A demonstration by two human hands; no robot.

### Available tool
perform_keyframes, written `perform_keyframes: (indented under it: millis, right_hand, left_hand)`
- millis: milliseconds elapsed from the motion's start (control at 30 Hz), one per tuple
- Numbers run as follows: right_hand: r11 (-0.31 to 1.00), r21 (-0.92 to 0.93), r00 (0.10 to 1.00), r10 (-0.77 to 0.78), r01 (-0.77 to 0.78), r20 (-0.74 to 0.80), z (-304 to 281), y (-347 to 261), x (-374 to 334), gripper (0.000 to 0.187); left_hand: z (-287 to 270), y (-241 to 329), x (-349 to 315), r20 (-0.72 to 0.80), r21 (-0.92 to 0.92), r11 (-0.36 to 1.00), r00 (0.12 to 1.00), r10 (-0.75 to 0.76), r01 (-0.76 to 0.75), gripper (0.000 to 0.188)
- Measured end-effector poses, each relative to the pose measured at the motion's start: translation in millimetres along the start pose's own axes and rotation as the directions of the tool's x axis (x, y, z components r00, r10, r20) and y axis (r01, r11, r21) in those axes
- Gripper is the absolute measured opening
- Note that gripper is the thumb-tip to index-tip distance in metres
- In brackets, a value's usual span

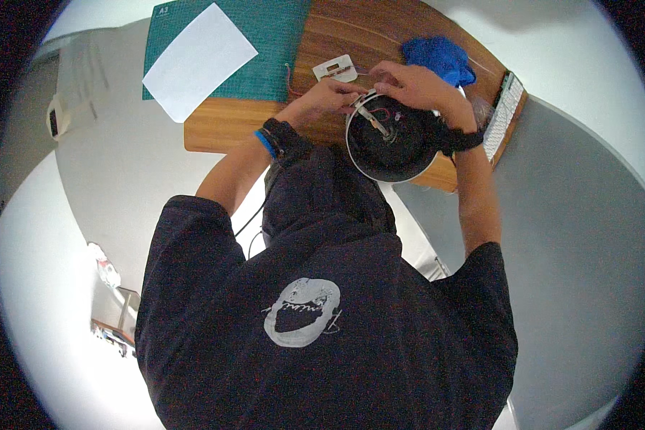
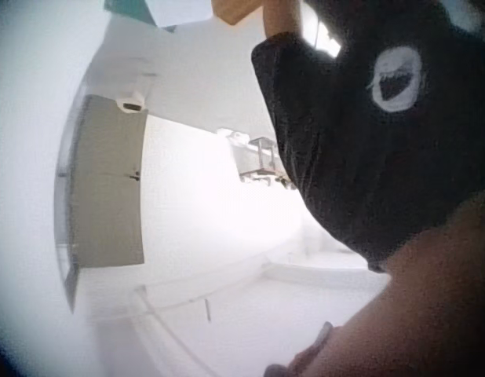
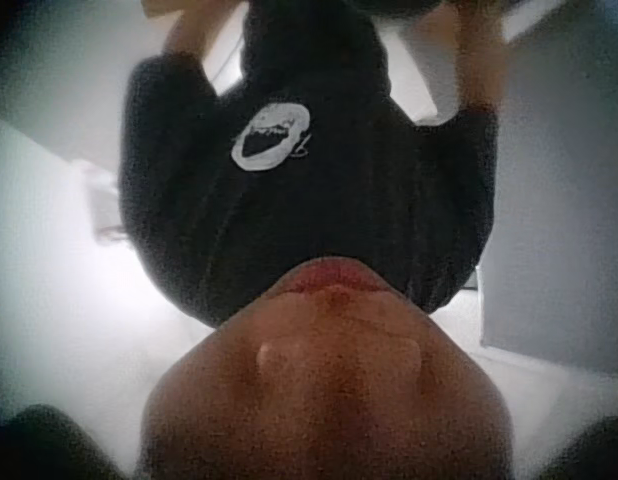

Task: The person works at a desk, manipulating wires and small electronic components inside a cylindrical container. They connect wires to a small white device and adjust components within the container throughout the clip.

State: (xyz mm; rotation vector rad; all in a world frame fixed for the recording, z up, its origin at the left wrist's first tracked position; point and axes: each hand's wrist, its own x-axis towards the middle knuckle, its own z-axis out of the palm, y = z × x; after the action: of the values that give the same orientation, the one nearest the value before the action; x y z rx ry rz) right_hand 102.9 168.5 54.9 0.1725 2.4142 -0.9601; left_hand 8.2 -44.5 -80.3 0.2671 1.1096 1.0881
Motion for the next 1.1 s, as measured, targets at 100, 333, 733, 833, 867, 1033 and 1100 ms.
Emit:
perform_keyframes:
  millis: [100,333,733,833,867,1033,1100]
  right_hand:
    - [0.994,-0.083,0.956,0.086,-0.065,0.282,-20.2,5.2,40.1,0.043]
    - [0.951,-0.261,0.947,-0.078,0.164,0.31,3.9,39.1,114.6,0.058]
    - [0.969,-0.096,0.924,-0.185,0.228,0.334,49.1,85.1,163.0,0.026]
    - [0.972,-0.07,0.96,-0.207,0.224,0.188,47.0,99.4,145.1,0.026]
    - [0.973,-0.048,0.963,-0.217,0.227,0.162,43.3,99.6,136.6,0.025]
    - [0.973,0.094,0.974,-0.218,0.211,0.069,2.1,73.3,75.6,0.024]
    - [0.986,0.113,0.992,-0.126,0.126,-0.011,0.9,71.8,46.7,0.024]
  left_hand:
    - [-3.9,-9.9,7.4,0.038,0.262,0.945,0.981,0.192,-0.196,0.027]
    - [8.8,0.7,4.5,-0.052,0.341,0.927,0.982,0.184,-0.156,0.026]
    - [29.1,21.0,-19.7,0.001,0.085,0.994,0.998,0.069,-0.069,0.029]
    - [28.0,10.5,-11.3,0.005,0.095,0.993,0.998,0.068,-0.068,0.026]
    - [28.7,6.7,-9.7,0.007,0.059,0.996,0.998,0.062,-0.063,0.026]
    - [23.8,9.6,-13.5,0.037,0.077,0.996,0.998,0.046,-0.049,0.029]
    - [25.6,10.1,-13.9,0.078,-0.019,1.0,0.997,0.013,-0.012,0.031]
